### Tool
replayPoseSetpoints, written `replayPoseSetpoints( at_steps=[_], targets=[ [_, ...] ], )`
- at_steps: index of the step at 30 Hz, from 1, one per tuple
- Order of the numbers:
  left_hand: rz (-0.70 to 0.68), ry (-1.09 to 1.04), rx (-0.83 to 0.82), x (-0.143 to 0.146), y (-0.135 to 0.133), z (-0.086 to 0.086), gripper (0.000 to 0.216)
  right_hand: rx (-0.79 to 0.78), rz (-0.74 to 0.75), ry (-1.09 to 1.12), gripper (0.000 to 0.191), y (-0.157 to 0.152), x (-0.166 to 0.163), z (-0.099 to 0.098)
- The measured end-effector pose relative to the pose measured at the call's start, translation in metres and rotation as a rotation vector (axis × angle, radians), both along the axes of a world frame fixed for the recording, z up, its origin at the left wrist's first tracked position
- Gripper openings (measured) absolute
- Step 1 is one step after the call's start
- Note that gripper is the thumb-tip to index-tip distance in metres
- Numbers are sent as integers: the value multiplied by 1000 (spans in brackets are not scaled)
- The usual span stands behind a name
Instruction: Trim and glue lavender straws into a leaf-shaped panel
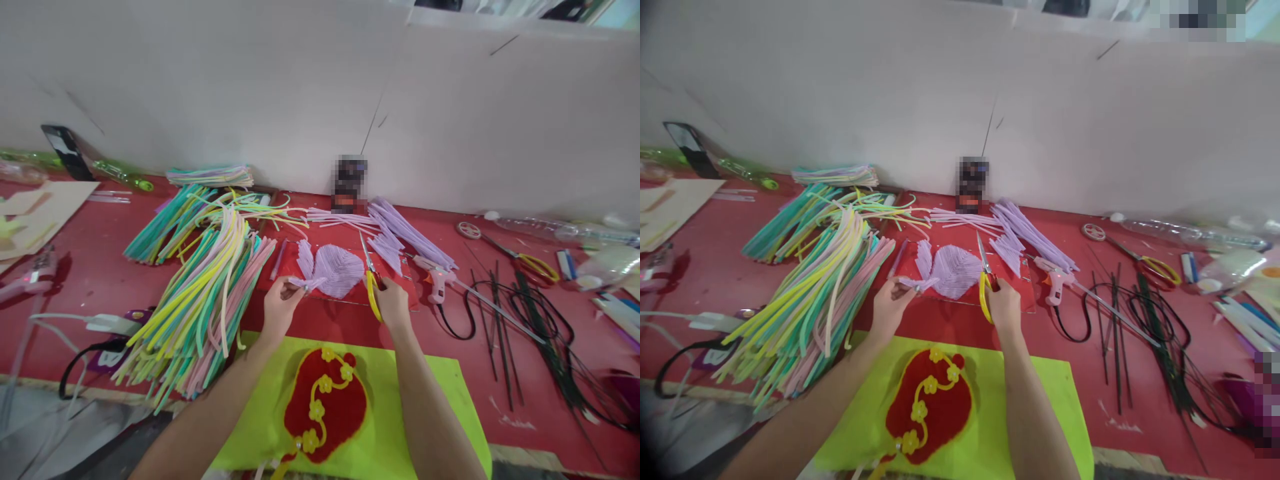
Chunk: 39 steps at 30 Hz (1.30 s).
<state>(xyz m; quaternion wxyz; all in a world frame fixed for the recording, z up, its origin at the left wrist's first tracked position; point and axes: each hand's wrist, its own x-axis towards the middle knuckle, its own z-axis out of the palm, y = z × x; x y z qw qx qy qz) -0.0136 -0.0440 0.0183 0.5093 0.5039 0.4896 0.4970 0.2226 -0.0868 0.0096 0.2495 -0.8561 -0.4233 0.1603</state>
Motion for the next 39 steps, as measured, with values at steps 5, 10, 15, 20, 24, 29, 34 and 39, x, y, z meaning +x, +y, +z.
replayPoseSetpoints(
  at_steps=[5,10,15,20,24,29,34,39],
  targets=[
    [-28,-152,-125,4,-1,4,25,-36,22,-45,27,0,-1,-4],
    [-87,-381,-266,15,-2,4,34,-43,31,-47,23,-2,-6,-1],
    [-99,-507,-340,31,2,6,37,-33,43,-36,22,-3,-5,1],
    [-106,-434,-282,48,14,4,33,-11,32,12,20,-5,-4,3],
    [-91,-315,-173,64,43,1,27,39,2,72,21,-7,-2,9],
    [-91,92,73,94,88,7,9,70,-89,109,30,-8,5,15],
    [-199,167,85,133,121,20,10,67,-155,131,34,-8,12,18],
    [-345,235,50,171,124,20,8,179,-247,200,40,-10,13,22]
  ],
)
